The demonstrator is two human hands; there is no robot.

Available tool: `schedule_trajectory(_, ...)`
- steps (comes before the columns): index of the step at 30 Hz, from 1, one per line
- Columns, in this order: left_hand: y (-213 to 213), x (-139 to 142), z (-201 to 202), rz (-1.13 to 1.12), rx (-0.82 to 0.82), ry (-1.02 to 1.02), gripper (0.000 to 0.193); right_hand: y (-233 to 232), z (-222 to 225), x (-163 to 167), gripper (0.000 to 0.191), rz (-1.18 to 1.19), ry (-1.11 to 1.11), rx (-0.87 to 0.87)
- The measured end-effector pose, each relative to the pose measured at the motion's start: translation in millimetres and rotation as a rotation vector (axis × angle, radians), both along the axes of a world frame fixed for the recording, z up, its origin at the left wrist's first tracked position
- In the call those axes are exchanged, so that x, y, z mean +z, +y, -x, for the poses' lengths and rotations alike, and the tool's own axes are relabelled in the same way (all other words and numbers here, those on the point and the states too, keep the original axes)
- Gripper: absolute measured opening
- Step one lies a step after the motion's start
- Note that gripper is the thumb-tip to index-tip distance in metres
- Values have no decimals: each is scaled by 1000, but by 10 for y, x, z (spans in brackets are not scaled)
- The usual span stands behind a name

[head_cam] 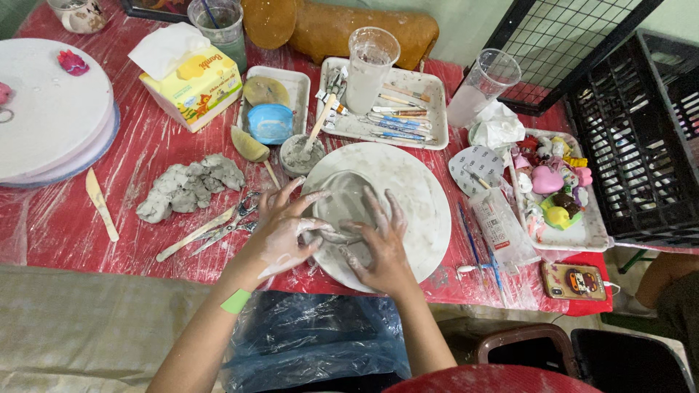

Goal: The person shapes a small clay bowl by hand on a rotating banding wheel, pressing and smoothing the walls with wet fingers. They add pieces of clay to the rim, pinch the walls, rotate the wheel, and continue smoothing the bowl's interior and exterior surfaces.

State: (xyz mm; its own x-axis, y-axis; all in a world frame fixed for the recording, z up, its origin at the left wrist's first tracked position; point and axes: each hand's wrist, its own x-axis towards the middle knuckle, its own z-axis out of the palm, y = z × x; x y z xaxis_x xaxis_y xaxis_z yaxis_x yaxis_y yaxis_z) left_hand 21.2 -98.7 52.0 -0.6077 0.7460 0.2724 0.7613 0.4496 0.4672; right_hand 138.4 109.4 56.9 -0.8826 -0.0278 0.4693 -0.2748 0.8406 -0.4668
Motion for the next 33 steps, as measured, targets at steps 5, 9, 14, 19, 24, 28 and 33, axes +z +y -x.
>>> schedule_trajectory(5,112,32,-116,-38,12,-27,34,220,-33,14,35,-85,8,6)
schedule_trajectory(9,198,1,-146,-94,-1,55,28,310,-24,50,31,-100,-9,9)
schedule_trajectory(14,151,-20,-153,-57,-27,-49,25,219,-36,98,37,-73,-25,60)
schedule_trajectory(19,125,10,-136,-44,-64,-55,27,172,19,119,30,-83,-62,62)
schedule_trajectory(24,77,18,-113,-61,-67,-26,25,192,-32,163,34,-127,-94,86)
schedule_trajectory(28,66,0,-97,-55,-85,-54,32,211,-80,221,48,-106,-119,69)
schedule_trajectory(33,112,-9,-84,-59,-66,-66,31,196,-1,196,49,-69,-136,53)
